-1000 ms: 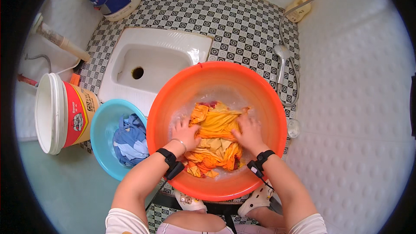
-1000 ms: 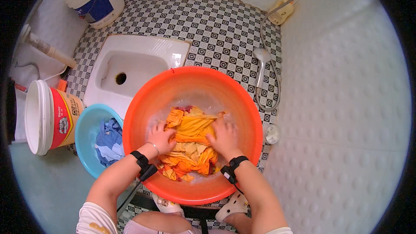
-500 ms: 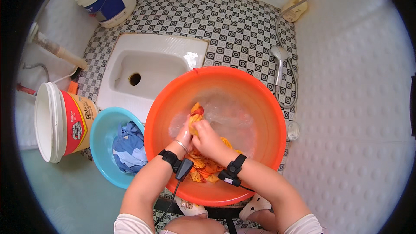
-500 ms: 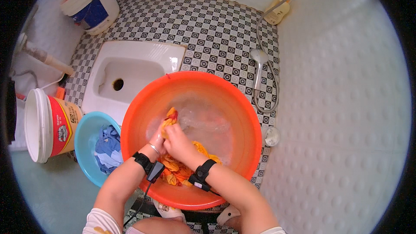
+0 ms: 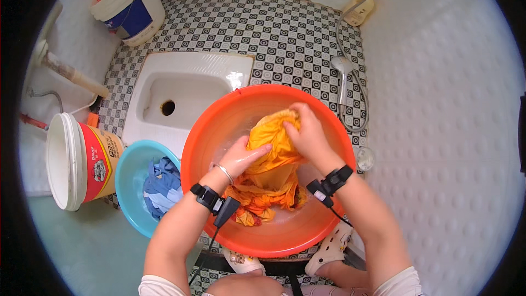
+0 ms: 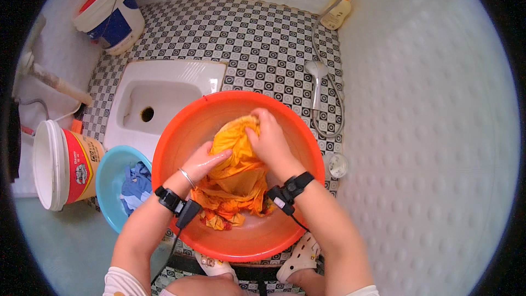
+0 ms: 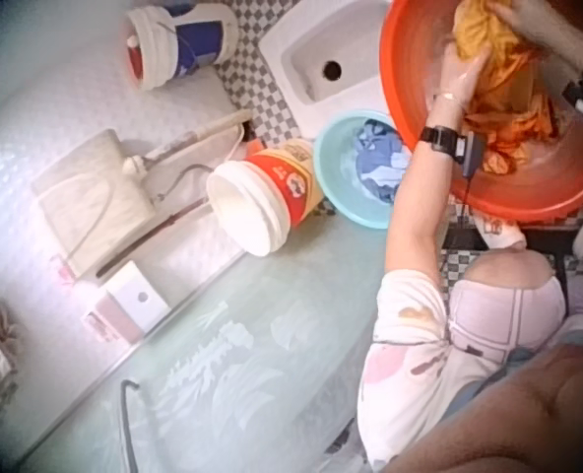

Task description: The person washes a blue shirt and a yellow shirt by hand in a red plastic basin filled with soapy water, rubbing the fabric together and lifting the shirts to check them.

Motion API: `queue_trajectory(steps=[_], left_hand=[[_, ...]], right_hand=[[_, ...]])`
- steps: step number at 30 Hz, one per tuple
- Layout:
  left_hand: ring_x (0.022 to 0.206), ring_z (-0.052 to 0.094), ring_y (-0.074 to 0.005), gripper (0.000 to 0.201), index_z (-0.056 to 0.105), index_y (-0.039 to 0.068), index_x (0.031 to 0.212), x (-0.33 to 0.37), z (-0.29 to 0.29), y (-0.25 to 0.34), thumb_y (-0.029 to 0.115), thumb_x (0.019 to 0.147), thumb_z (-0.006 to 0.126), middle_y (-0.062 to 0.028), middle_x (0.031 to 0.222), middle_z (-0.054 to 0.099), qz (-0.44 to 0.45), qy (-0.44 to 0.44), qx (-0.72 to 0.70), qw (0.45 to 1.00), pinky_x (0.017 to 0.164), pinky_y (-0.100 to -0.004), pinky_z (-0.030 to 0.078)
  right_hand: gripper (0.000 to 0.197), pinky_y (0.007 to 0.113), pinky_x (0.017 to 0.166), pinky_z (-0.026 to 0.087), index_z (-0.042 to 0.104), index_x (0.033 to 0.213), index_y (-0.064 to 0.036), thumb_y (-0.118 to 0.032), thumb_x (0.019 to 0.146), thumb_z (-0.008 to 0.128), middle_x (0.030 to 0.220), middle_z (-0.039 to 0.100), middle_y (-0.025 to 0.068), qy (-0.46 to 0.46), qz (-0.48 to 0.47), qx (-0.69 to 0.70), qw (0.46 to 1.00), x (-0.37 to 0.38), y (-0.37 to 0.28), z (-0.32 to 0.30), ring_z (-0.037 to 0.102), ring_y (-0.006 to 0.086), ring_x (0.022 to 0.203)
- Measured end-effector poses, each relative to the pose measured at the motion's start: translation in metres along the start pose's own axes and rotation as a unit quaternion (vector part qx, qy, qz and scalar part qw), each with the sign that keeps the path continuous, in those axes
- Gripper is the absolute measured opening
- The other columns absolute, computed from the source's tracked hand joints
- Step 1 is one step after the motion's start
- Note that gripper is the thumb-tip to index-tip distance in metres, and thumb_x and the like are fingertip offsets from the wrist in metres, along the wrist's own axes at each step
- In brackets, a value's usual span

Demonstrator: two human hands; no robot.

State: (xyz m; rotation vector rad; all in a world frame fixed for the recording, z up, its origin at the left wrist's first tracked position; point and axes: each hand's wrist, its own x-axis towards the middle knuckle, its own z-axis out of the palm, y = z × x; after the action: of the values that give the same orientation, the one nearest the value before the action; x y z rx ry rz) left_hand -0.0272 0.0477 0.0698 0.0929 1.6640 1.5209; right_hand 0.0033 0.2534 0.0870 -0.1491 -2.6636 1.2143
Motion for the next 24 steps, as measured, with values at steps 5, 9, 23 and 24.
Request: queue_trajectory(steps=[5,9,23,24], left_hand=[[0.109,0.055,-0.0137,0.045,0.051,-0.001,0.128,-0.004,-0.001,0.04,0.029,0.094,0.058,-0.0047,0.121,0.059,0.079,-0.05,0.069,0.993,0.095,-0.0288,0.043],[0.098,0.059,-0.0105,0.032,0.057,0.0,0.119,-0.027,0.004,0.096,0.02,0.095,0.055,-0.0043,0.11,0.063,0.14,0.025,-0.064,0.988,0.085,-0.0264,0.048],[0.107,0.06,-0.0192,0.034,0.052,0.001,0.122,-0.073,-0.017,0.176,0.023,0.097,0.052,-0.0088,0.117,0.061,0.292,0.106,-0.084,0.947,0.094,-0.0321,0.046],[0.112,0.058,-0.0203,0.037,0.051,0.0,0.124,-0.075,-0.022,0.176,0.023,0.095,0.052,-0.0094,0.12,0.06,0.287,0.112,-0.096,0.947,0.098,-0.0329,0.043]], right_hand=[[0.052,0.037,0.091,0.047,0.046,0.121,-0.0015,-0.015,0.078,0.071,0.112,0.058,0.0185,-0.066,-0.055,0.194,0.977,0.018,-0.054,-0.019,0.059,0.0319,0.106],[0.082,0.037,0.105,0.037,0.03,0.14,-0.0016,-0.024,0.076,0.076,0.135,0.044,0.0217,-0.062,-0.045,0.267,0.961,-0.004,-0.04,-0.018,0.045,0.0292,0.126],[0.042,0.035,0.093,0.044,0.053,0.127,-0.0062,-0.016,0.087,0.059,0.117,0.062,0.0202,-0.124,0.212,0.197,0.949,-0.076,0.025,0.036,0.057,0.0319,0.114],[0.036,0.035,0.09,0.045,0.057,0.121,-0.0037,-0.017,0.088,0.058,0.112,0.065,0.0186,-0.088,0.217,0.246,0.941,-0.066,0.025,0.017,0.059,0.0306,0.111]])
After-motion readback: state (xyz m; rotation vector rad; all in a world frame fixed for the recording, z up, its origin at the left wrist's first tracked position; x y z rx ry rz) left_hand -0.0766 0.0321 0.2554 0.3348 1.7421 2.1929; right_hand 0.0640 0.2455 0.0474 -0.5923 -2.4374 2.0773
